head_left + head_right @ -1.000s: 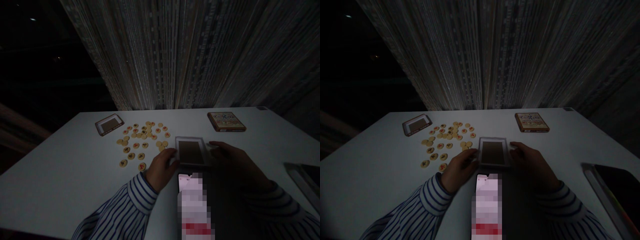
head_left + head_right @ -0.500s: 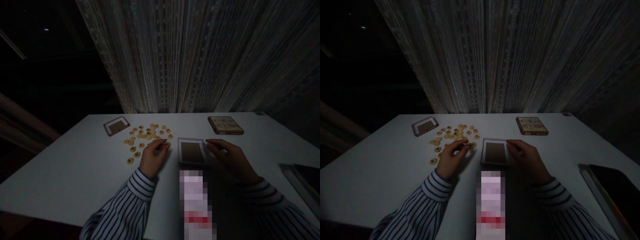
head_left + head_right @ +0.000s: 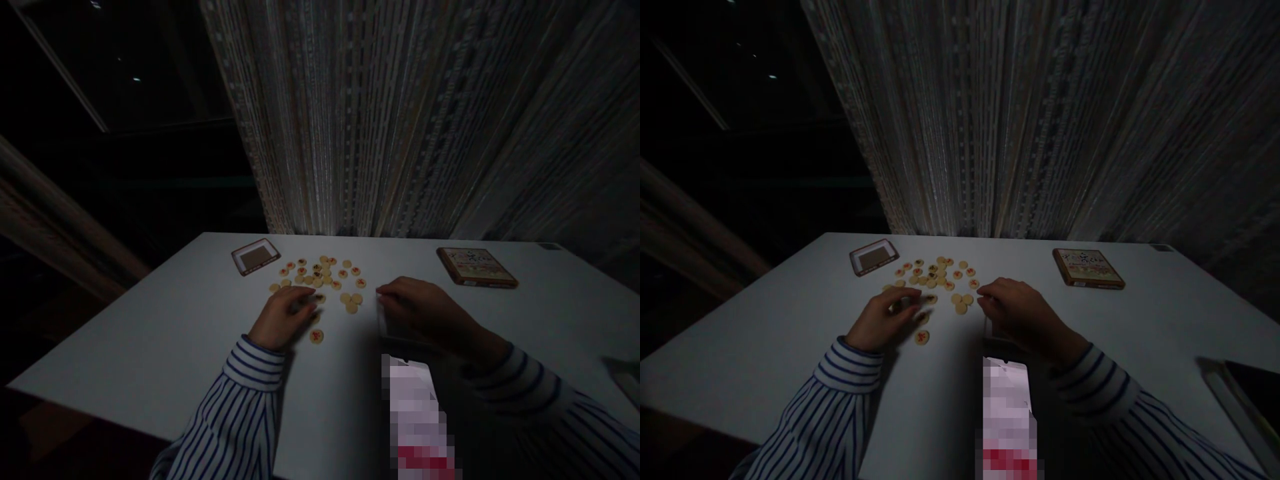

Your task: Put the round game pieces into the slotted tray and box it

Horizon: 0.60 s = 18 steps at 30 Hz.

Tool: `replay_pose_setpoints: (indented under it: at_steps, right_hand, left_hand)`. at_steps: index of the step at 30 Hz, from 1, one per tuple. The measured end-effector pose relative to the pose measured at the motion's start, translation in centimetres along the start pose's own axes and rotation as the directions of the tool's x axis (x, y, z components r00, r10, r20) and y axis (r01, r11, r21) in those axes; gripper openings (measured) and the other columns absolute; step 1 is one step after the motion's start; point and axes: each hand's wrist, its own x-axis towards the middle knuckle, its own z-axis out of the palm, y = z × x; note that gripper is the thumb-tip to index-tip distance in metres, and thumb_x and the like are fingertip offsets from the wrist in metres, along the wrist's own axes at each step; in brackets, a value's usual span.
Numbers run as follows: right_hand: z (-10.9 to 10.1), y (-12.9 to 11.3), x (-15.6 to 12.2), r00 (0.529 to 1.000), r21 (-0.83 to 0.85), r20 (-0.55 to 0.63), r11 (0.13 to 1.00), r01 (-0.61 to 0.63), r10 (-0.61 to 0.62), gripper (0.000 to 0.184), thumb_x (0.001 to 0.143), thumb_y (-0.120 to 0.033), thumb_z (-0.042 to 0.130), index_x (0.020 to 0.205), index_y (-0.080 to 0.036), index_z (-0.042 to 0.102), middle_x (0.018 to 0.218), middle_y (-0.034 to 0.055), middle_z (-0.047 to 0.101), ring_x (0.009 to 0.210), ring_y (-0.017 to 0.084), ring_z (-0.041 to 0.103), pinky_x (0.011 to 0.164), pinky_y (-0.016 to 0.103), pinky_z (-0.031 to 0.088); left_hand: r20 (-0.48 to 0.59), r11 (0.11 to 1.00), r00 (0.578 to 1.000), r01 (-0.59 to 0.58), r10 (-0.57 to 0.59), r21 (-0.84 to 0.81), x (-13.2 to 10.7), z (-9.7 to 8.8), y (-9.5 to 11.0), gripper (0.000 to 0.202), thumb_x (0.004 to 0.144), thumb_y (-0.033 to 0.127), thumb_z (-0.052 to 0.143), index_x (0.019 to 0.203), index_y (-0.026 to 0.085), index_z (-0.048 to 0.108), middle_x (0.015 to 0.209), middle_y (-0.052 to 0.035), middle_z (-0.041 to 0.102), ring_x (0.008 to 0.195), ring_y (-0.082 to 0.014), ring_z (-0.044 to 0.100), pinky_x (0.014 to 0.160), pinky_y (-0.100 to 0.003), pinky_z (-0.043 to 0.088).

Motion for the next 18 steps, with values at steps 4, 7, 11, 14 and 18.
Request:
replay_pose_setpoints:
  at_steps: [4, 7, 11, 14, 18]
  right_hand:
    - [0.9, -1.3, 1.7, 0.993, -0.033, 0.101, 0.997, 0.064, -0.06, 0.028, 0.085, -0.028, 0.042, 0.097, -0.016, 0.065, 0.092, 0.0079, 0.067, 0.084, 0.018, 0.06, 0.074, 0.03, 0.043]
    - [1.7, -2.1, 2.8, 0.979, -0.025, 0.172, 0.993, 0.113, -0.107, 0.029, 0.085, -0.027, 0.042, 0.099, -0.015, 0.064, 0.094, 0.0083, 0.066, 0.087, 0.019, 0.059, 0.075, 0.03, 0.042]
    - [3.1, -2.9, 4.2, 0.955, -0.029, 0.266, 0.989, 0.143, -0.13, 0.03, 0.085, -0.027, 0.041, 0.102, -0.015, 0.063, 0.098, 0.0084, 0.065, 0.091, 0.02, 0.058, 0.079, 0.031, 0.04]
    - [4.4, -3.1, 5.0, 0.927, -0.045, 0.353, 0.987, 0.155, -0.13, 0.03, 0.084, -0.026, 0.041, 0.102, -0.016, 0.063, 0.1, 0.0083, 0.065, 0.092, 0.021, 0.058, 0.081, 0.032, 0.039]
    - [6.1, -3.4, 5.4, 0.896, -0.069, 0.424, 0.981, 0.18, -0.134, 0.031, 0.084, -0.027, 0.041, 0.104, -0.018, 0.062, 0.102, 0.0084, 0.064, 0.095, 0.022, 0.057, 0.079, 0.032, 0.04]
  left_hand:
    - [0.119, 0.999, 0.993, -0.028, 0.025, 0.018, -0.5, -0.1, -0.7, 0.027, 0.074, 0.026, 0.061, 0.099, 0.017, 0.064, 0.097, -0.0075, 0.067, 0.092, -0.0192, 0.059, 0.083, -0.034, 0.047]
    - [0.193, 0.998, 0.981, -0.035, 0.024, 0.052, -0.7, -0.1, -1.0, 0.027, 0.074, 0.028, 0.062, 0.1, 0.019, 0.064, 0.098, -0.0068, 0.067, 0.094, -0.0199, 0.058, 0.086, -0.036, 0.045]
    - [0.237, 0.994, 0.971, -0.033, 0.008, 0.101, -0.8, 0.3, -1.4, 0.029, 0.074, 0.027, 0.062, 0.102, 0.018, 0.063, 0.098, -0.0075, 0.067, 0.097, -0.0215, 0.057, 0.089, -0.039, 0.042]
    - [0.255, 0.989, 0.967, -0.042, 0.005, 0.139, -0.9, 0.6, -1.8, 0.034, 0.072, 0.026, 0.064, 0.105, 0.018, 0.062, 0.1, -0.0079, 0.066, 0.1, -0.0232, 0.056, 0.092, -0.042, 0.04]
    - [0.252, 0.984, 0.967, 0.003, -0.048, 0.176, -1.1, 0.7, -2.0, 0.041, 0.069, 0.024, 0.067, 0.109, 0.018, 0.059, 0.108, -0.0092, 0.063, 0.106, -0.0239, 0.052, 0.094, -0.042, 0.038]
